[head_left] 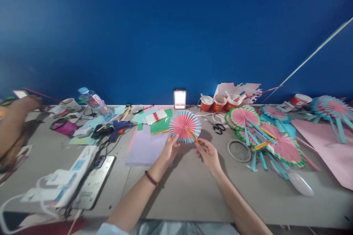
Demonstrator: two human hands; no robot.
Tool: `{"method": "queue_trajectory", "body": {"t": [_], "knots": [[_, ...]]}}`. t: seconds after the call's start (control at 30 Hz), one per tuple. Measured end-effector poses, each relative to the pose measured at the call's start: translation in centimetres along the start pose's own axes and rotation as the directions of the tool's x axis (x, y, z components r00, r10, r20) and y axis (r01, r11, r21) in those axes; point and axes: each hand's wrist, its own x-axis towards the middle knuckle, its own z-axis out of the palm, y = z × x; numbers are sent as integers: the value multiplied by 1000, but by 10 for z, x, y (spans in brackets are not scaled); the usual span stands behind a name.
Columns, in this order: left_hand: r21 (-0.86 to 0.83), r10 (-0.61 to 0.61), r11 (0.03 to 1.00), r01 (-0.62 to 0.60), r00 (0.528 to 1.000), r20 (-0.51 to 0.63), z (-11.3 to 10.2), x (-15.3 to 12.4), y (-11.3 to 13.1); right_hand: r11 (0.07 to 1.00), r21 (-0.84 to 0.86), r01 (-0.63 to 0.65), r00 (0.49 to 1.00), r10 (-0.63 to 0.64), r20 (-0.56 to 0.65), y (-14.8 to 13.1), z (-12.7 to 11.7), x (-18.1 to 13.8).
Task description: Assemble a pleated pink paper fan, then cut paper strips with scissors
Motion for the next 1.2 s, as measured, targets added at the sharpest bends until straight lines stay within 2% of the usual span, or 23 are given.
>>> {"method": "queue_trajectory", "body": {"t": [0.1, 0.2, 0.27, 0.33, 0.4, 0.5, 0.57, 0.7, 0.87, 1.03, 1.2], "knots": [[-39, -79, 996, 79, 997, 20, 2, -2, -2, 992, 114, -56, 998, 52, 36, -1, 1, 1], [36, -188, 982, 185, 967, 172, 5, -6, -5, 973, 211, -96, 994, 84, 67, -2, 2, 0], [127, -226, 971, 202, 948, 224, 7, -10, -9, 958, 251, -141, 986, 113, 124, -2, 3, -1], [210, -186, 966, 150, 969, 163, 8, -13, -12, 946, 260, -194, 970, 147, 191, -1, 4, -2], [293, -89, 954, 69, 994, 57, 9, -14, -14, 941, 250, -229, 957, 170, 235, 0, 4, -2], [396, 14, 918, -2, 1000, -27, 9, -14, -12, 946, 217, -240, 951, 184, 249, 0, 3, -1], [428, 36, 903, -19, 999, -30, 8, -12, -9, 952, 199, -232, 955, 184, 231, 0, 1, 2], [489, -8, 872, -3, 1000, 19, 4, -9, -1, 948, 211, -237, 968, 212, 133, -4, -9, 8], [589, 9, 805, -71, 994, 107, -2, -3, 15, 872, 430, -234, 970, 240, 41, -11, -23, 17], [696, 21, 697, -174, 975, 223, -11, 4, 33, 819, 562, -117, 978, 193, -79, -14, -36, 26], [785, -22, 563, -258, 945, 327, -20, 10, 42, 838, 545, -27, 962, 170, -214, -11, -45, 29]]}}
